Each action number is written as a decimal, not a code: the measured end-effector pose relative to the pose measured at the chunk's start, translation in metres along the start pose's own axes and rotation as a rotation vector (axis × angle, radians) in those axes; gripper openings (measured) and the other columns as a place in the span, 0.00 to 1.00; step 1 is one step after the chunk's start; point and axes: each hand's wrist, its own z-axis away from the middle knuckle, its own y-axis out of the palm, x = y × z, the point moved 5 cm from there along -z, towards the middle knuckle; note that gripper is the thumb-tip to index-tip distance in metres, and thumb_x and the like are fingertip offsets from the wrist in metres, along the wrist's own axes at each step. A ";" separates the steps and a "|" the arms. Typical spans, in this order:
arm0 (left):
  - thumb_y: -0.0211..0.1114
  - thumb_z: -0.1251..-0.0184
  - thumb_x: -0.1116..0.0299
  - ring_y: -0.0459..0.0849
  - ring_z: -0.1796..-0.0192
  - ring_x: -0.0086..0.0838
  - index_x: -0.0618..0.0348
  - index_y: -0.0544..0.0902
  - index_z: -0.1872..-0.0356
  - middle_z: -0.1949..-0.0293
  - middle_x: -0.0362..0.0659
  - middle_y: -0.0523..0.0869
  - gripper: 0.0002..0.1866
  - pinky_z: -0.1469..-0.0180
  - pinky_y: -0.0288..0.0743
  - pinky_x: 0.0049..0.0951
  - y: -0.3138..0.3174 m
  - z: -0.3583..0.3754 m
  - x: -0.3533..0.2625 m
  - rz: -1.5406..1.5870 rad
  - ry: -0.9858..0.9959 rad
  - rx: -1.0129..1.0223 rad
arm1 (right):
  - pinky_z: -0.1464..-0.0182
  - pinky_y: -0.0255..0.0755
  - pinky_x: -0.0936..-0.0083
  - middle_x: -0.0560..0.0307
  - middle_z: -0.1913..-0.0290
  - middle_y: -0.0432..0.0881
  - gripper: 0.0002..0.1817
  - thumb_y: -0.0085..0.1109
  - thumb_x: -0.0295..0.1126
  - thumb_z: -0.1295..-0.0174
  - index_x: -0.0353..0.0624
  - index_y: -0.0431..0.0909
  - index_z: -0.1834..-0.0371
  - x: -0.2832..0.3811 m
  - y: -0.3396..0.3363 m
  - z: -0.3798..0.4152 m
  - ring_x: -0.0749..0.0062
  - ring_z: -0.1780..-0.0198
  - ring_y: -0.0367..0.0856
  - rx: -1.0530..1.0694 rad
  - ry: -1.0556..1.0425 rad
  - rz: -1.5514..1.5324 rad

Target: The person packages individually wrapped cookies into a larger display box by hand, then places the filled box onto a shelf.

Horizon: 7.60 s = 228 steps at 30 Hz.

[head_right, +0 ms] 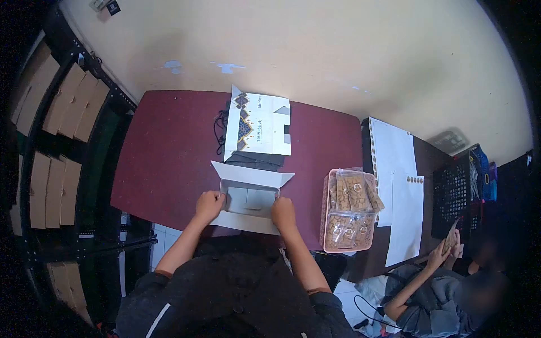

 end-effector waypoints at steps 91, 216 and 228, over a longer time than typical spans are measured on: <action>0.55 0.28 0.54 0.84 0.54 0.41 0.64 0.66 0.49 0.59 0.55 0.83 0.22 0.53 0.74 0.35 -0.026 0.041 -0.151 0.655 0.498 0.064 | 0.47 0.70 0.74 0.51 0.51 0.81 0.16 0.51 0.32 0.30 0.33 0.71 0.45 0.097 -0.106 0.048 0.74 0.50 0.77 -0.006 -0.358 -0.858; 0.68 0.43 0.64 0.88 0.66 0.36 0.66 0.85 0.61 0.67 0.53 0.87 0.14 0.63 0.80 0.31 -0.022 0.037 -0.032 0.241 0.288 -0.027 | 0.63 0.74 0.67 0.43 0.73 0.83 0.26 0.62 0.51 0.44 0.32 0.82 0.67 0.065 0.070 -0.028 0.58 0.69 0.83 0.402 -0.062 -0.339; 0.69 0.41 0.66 0.73 0.74 0.18 0.61 0.60 0.30 0.66 0.42 0.80 0.38 0.72 0.69 0.20 0.007 -0.007 0.008 0.517 0.217 0.131 | 0.60 0.76 0.54 0.29 0.72 0.80 0.19 0.58 0.38 0.45 0.26 0.79 0.73 0.097 0.080 -0.035 0.40 0.65 0.82 0.179 -0.267 -0.192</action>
